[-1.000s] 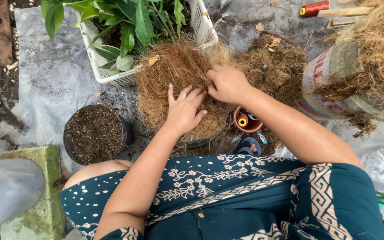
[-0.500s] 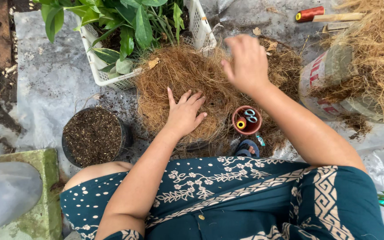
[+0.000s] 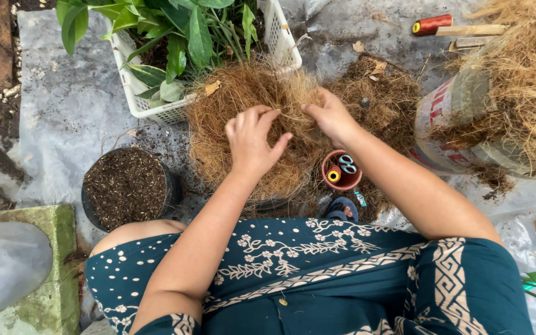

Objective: The person sits on the ground and lines a round planter with coconut coir fiber, pressing and shaping the fiber to fit the pot. They then take soil from a nearby pot and press it into the fiber-lined planter, spreading it across the base.

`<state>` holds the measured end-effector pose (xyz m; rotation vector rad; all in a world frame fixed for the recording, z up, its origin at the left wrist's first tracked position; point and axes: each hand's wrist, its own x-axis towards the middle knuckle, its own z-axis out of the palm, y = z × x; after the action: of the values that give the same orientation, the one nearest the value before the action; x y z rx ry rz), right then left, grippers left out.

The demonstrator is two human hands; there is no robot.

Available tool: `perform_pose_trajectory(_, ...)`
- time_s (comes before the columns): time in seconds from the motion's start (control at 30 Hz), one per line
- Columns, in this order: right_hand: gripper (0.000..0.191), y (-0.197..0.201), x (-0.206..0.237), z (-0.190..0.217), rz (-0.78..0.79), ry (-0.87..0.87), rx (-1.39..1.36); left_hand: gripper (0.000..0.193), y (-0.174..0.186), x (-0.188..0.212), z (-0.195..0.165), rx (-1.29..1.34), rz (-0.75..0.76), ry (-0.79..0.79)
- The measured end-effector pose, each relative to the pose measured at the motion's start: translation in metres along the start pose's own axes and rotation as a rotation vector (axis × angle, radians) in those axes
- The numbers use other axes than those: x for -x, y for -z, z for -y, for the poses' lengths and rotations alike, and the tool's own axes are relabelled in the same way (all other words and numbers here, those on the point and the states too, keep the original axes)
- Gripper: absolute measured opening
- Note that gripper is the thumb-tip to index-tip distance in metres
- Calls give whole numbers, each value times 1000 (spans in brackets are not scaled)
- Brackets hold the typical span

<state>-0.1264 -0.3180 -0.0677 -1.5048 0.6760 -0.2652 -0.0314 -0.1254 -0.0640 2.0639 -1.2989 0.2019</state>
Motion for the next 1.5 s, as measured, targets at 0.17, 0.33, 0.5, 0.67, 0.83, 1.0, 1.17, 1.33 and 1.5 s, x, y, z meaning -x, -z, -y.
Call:
perform_pose_trajectory(0.17, 29, -18, 12, -11, 25, -147, -186, 61, -22, 1, -3, 121, 99, 79)
perform_pose_trajectory(0.33, 25, -19, 23, -10, 68, -180, -164, 48, -41, 0, 6, 130, 94, 140)
perform_pose_trajectory(0.5, 19, -12, 18, -12, 53, 139, -6, 36, -50, 0, 9, 211, 52, 218)
perform_pose_trajectory(0.67, 18, 2, 6, -7, -17, 69, -54, 19, -45, -1, 17, 195, 20, 175)
perform_pose_trajectory(0.83, 33, 16, 3, -1, 69, -12, -68, 15, -37, -3, 15, 257, 1, 192)
perform_pose_trajectory(1.0, 40, -3, 5, -5, 77, -219, -194, 32, -34, -5, 7, 302, 17, 209)
perform_pose_trajectory(1.17, 36, -21, 15, -9, 145, -88, -271, 28, -36, -4, 9, 228, 37, 172)
perform_pose_trajectory(1.33, 20, -10, 8, -4, 152, -3, -154, 20, -35, -4, 15, 190, 97, 175)
perform_pose_trajectory(1.5, 17, 12, 0, 2, 107, 13, -68, 17, -23, -7, 22, 165, 37, 183)
